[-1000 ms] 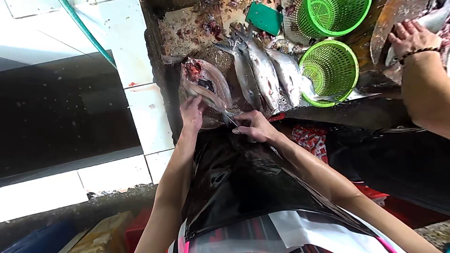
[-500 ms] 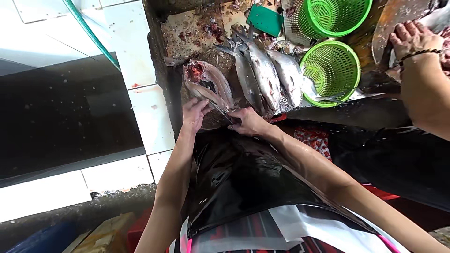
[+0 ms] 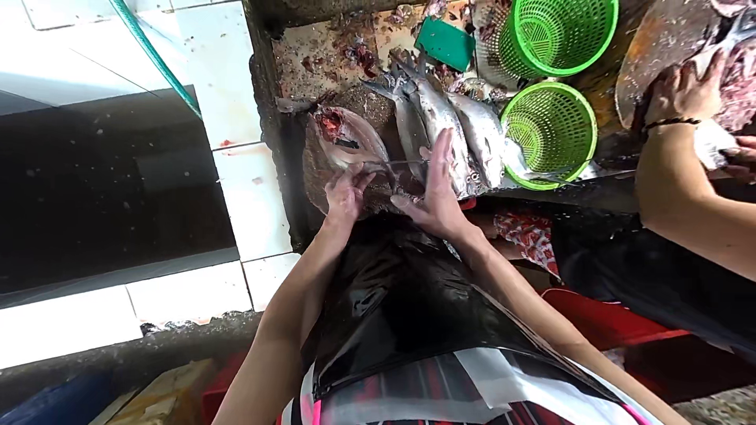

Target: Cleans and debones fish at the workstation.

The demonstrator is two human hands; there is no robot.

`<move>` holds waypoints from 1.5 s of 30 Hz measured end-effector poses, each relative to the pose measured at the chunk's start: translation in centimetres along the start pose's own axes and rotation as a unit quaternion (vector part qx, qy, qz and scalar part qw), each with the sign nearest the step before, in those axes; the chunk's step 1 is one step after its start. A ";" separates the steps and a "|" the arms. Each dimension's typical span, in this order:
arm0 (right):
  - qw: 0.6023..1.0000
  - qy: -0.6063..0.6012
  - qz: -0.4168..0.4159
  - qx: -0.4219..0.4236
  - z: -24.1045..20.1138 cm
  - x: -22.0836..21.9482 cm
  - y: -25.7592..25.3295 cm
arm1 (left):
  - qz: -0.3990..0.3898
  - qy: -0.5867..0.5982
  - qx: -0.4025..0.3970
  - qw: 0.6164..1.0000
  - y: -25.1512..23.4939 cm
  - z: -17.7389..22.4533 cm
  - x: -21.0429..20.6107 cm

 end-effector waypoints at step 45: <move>0.975 -0.040 -0.213 -0.049 3.7 -7.5 -2.1 | -0.087 -0.132 -0.056 0.986 -2.0 4.6 2.3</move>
Point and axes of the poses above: each hand's wrist, its own y-axis away from the middle knuckle, its own x-axis out of the back of the hand, z = x × y, the point moved 8 cm from there along -y, towards the middle knuckle, and after that the axes turned 3 degrees about z, right-handed, at the moved point
